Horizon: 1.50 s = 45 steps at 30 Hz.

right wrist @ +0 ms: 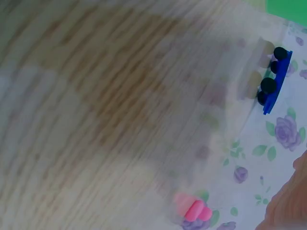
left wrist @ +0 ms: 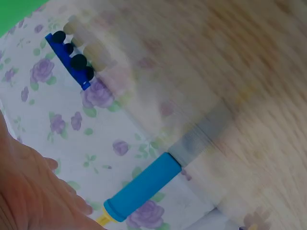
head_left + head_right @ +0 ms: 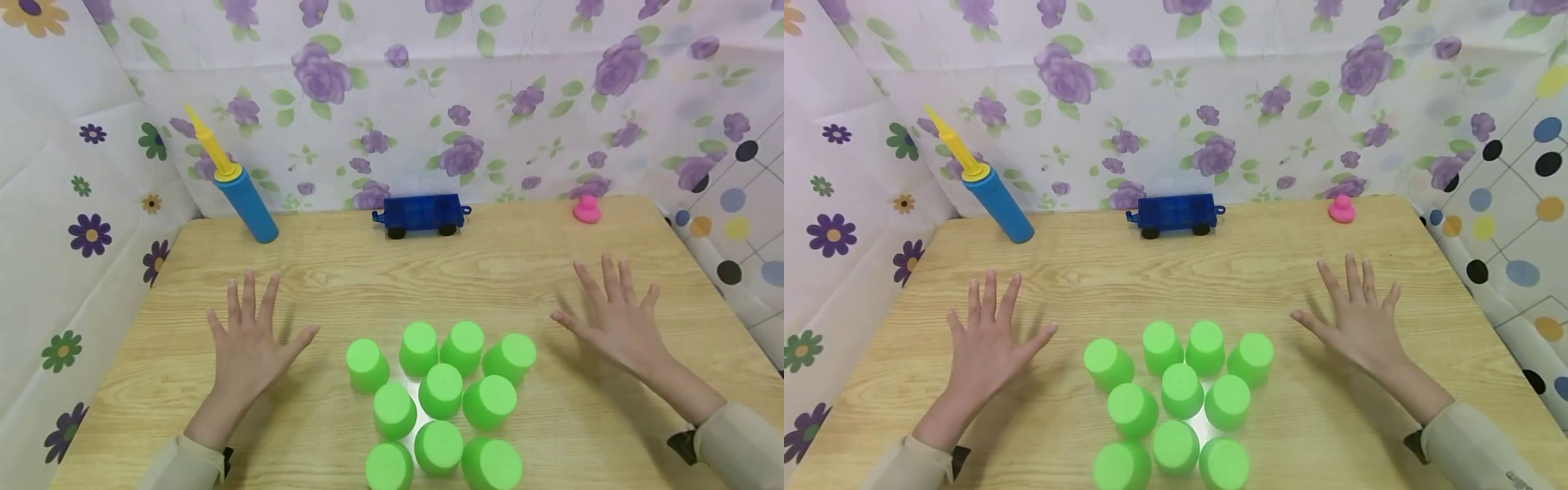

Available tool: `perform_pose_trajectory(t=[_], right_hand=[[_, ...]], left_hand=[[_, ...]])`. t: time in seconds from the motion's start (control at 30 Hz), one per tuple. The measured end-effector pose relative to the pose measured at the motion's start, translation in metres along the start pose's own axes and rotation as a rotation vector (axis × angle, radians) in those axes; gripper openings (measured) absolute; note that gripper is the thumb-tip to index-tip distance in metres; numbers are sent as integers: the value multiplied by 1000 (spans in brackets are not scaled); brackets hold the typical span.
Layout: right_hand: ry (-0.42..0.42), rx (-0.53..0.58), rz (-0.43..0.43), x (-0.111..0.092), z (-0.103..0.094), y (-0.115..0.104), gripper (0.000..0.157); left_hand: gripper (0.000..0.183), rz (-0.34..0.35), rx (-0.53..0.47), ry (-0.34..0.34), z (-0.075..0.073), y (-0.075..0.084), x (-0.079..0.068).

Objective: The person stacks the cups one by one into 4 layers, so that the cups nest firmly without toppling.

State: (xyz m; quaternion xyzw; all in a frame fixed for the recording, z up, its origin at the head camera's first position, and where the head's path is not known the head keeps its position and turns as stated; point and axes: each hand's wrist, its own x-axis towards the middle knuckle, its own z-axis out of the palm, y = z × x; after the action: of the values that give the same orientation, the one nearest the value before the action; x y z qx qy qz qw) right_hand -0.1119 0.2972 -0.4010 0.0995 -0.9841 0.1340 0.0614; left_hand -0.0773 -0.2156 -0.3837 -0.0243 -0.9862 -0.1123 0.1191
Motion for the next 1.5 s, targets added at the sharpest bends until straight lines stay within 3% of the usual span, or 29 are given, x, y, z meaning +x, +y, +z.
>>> perform_pose_trajectory(t=[0.2, 0.3, 0.5, 0.73, 0.87, 1.03, 1.17, 1.27, 1.5], right_hand=[[27, 109, -84, 4, -4, -6, 81], [22, 203, -161, 8, -8, -18, 79], [-102, 415, -271, 18, -11, -59, 84], [-240, 526, -323, 33, -14, -107, 86], [-293, 540, -373, 39, -14, -130, 82], [-306, 518, -453, 43, -12, -155, 78], [-272, 400, -540, 41, -9, -171, 74], [-231, 314, -602, 36, -4, -180, 68], [-256, 271, -518, 28, 1, -192, 55]], left_hand=[[94, 22, -60, -9, -1, 6, 1], [86, 59, -154, -29, 0, 13, -1], [69, 66, -338, -136, 1, 32, -8], [70, 54, -475, -284, 0, 57, -20], [65, 90, -511, -307, 1, 69, -23], [57, 143, -507, -274, 5, 75, -24], [54, 161, -523, -219, 10, 73, -24], [53, 163, -572, -216, 12, 71, -24], [54, 154, -737, -313, 12, 67, -23]])
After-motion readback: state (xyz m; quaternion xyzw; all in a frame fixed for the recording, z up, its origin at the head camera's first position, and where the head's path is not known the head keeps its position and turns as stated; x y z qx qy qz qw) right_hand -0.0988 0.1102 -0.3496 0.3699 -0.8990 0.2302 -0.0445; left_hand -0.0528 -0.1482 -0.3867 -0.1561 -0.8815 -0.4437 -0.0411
